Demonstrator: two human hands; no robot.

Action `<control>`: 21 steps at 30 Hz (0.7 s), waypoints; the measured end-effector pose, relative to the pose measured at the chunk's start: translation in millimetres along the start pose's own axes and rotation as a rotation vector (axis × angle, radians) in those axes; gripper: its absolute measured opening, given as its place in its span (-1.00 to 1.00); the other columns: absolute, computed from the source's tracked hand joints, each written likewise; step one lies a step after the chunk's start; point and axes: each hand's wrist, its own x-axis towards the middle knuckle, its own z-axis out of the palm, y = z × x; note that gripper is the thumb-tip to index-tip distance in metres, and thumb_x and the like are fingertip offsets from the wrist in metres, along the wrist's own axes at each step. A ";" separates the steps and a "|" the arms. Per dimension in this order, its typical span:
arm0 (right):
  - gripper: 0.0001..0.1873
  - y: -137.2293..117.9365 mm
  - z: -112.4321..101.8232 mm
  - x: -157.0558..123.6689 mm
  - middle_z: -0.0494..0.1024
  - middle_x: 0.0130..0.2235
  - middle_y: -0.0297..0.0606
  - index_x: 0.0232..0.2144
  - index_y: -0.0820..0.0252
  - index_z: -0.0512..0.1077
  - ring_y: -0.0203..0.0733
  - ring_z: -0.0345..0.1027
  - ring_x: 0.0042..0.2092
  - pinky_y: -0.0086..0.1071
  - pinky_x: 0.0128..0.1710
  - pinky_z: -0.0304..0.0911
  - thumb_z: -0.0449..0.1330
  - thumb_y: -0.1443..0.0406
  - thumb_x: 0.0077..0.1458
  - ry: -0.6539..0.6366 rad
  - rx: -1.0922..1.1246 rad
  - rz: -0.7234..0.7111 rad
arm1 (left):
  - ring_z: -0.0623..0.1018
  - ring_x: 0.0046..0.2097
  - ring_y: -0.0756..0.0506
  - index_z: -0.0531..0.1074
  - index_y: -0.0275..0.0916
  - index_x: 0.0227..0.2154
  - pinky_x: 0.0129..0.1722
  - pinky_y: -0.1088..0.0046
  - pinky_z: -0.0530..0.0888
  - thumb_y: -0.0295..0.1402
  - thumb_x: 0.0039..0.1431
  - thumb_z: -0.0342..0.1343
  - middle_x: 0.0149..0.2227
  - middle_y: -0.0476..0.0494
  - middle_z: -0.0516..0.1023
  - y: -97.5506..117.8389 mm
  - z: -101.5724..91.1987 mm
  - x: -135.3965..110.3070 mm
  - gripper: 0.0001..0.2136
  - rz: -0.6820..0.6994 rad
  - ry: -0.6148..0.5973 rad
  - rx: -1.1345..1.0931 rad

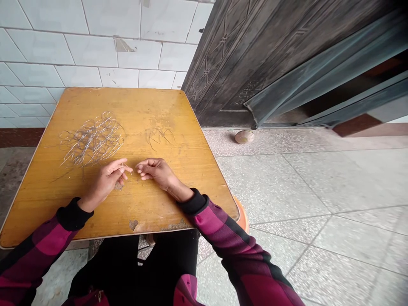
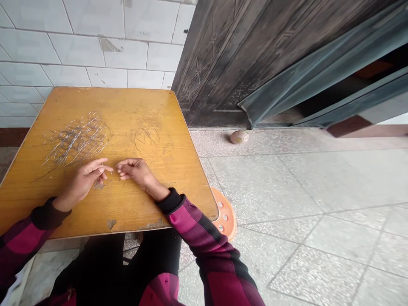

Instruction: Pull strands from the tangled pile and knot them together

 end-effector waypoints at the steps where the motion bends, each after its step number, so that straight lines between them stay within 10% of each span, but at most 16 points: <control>1: -0.70 0.3 0.6 0.3 0.54 -0.46 -0.36 -0.46 0.26 0.52 -0.45 0.36 -0.52 -0.53 -0.46 0.37 0.41 0.15 -0.21 0.001 0.018 0.002 | 0.50 -0.43 0.00 0.40 -0.32 -0.04 -0.48 0.47 0.43 -0.30 0.11 0.13 -0.24 -0.21 0.60 1.4 1.7 -0.3 -0.65 -0.003 0.006 -0.012; 21: -0.89 -46.3 -78.6 10.4 0.42 -0.66 -0.36 -0.59 0.28 0.46 -0.39 0.27 -0.62 -0.48 -0.57 0.26 0.21 0.35 -0.08 0.334 -0.553 -0.116 | 0.50 -0.06 -0.13 0.27 -0.24 0.04 -0.13 0.26 0.48 -0.30 0.13 0.10 -0.04 -0.28 0.45 -12.9 -5.0 -2.2 -0.59 0.180 -0.026 0.384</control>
